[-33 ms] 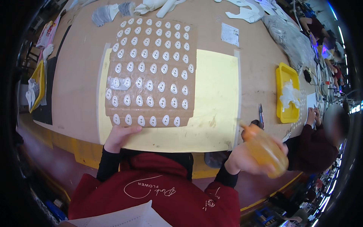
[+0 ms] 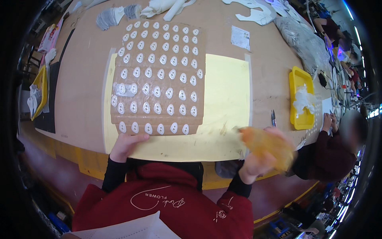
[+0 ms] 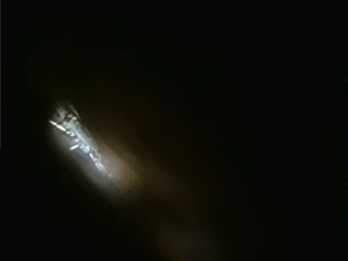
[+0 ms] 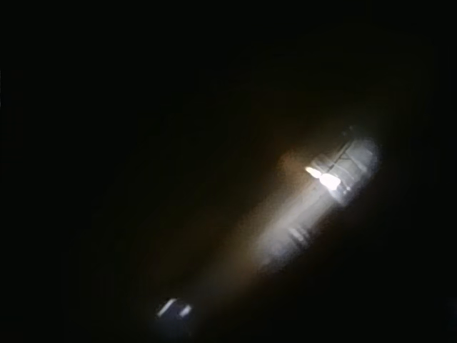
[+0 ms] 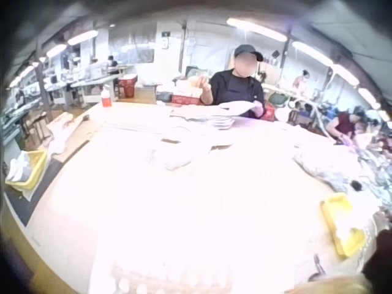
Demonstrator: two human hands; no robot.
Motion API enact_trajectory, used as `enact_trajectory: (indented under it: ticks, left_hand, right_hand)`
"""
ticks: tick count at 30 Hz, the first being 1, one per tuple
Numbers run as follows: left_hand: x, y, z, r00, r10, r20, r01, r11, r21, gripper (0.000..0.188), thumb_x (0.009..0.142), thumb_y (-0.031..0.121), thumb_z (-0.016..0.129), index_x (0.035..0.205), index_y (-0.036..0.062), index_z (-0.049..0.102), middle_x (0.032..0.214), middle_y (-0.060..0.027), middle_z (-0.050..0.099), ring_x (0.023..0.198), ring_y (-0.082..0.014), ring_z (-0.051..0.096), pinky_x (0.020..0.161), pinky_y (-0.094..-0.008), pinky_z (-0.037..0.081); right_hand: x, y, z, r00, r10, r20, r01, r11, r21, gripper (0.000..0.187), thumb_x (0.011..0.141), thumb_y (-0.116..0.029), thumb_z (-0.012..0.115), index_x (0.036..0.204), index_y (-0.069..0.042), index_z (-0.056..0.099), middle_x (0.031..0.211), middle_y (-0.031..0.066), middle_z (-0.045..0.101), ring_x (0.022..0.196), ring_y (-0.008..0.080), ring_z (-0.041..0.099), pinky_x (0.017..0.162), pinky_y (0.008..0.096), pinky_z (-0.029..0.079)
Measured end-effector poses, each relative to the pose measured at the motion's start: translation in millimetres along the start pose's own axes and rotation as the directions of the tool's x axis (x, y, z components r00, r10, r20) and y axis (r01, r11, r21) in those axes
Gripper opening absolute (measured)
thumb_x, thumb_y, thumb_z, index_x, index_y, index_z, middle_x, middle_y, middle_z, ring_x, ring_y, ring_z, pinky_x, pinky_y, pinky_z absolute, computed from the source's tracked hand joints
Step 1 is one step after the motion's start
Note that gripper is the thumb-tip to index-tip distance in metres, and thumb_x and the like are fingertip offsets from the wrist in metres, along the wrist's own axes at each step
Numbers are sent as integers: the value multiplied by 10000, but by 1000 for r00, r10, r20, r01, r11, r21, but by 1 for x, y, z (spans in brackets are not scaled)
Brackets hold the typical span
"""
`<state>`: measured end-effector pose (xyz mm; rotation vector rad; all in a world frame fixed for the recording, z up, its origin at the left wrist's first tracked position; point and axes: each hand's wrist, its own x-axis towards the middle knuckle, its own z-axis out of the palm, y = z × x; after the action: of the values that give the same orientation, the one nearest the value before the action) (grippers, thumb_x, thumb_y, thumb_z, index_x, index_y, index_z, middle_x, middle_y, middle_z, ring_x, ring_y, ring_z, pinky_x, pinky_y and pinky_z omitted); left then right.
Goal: The person applies glue from a squeeze bottle onto small white shapes arranged on a cardboard sheet. They then use a dark cloth to wipe the surface and later handle a roll of tape.
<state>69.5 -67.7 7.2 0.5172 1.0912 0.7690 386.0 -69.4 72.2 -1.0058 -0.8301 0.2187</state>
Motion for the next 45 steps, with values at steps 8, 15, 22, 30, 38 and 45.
enact_trajectory:
  ticks: [8, 15, 22, 30, 38, 45]
  left_hand:
    - [13, -5, 0, 994, 99, 39, -85, 959, -269, 602, 736, -123, 622, 1291, 28, 442, 1237, -110, 529, 1147, -261, 518, 963, -412, 449]
    - [11, -2, -7, 997, 27, 78, -9, 973, -229, 645, 714, -143, 622, 1302, 36, 428, 1241, -117, 527, 1151, -274, 522, 964, -427, 456]
    - [5, 3, -2, 998, 34, 55, -31, 999, -43, 488, 752, 5, 732, 1200, -16, 540, 1127, -101, 619, 996, -191, 611, 858, -331, 512]
    - [2, 5, 0, 996, 57, 70, -61, 997, 45, 524, 741, 21, 749, 1219, 1, 535, 1126, -87, 621, 1014, -184, 598, 880, -324, 498]
    - [0, 6, -4, 994, 11, 105, -25, 990, 137, 492, 771, 81, 749, 1215, 9, 551, 1137, -79, 619, 1014, -162, 590, 873, -302, 489]
    - [-1, 9, -2, 995, -81, 65, 65, 974, 218, 531, 732, -13, 741, 1218, 17, 530, 1117, -73, 616, 1011, -171, 590, 861, -321, 500]
  right_hand:
    - [5, 9, -21, 954, 296, 43, -299, 949, 100, 706, 847, -598, 547, 1305, -96, 353, 1001, 151, 567, 886, 219, 567, 735, 309, 498]
    - [10, 3, -25, 969, 202, 138, -189, 977, -101, 859, 775, -541, 674, 1394, -111, 262, 1001, 141, 579, 893, 205, 558, 781, 314, 494]
    - [1, -1, -1, 924, -29, 381, 107, 976, -187, 993, 701, -342, 795, 1442, -98, 180, 1060, 139, 594, 957, 211, 565, 803, 327, 492]
    - [-22, 13, 0, 862, 325, 388, -289, 946, -149, 791, 768, -564, 675, 1245, -37, 328, 1038, 307, 614, 900, 289, 640, 770, 329, 515]
    - [-45, 32, 3, 789, 539, 296, -573, 819, 34, 581, 813, -422, 676, 1153, -35, 409, 1051, 83, 475, 869, 335, 646, 718, 394, 543]
    - [-34, 22, 12, 720, 526, 453, -553, 829, -84, 761, 717, -381, 796, 1221, -61, 324, 1045, 244, 626, 942, 267, 635, 832, 342, 504]
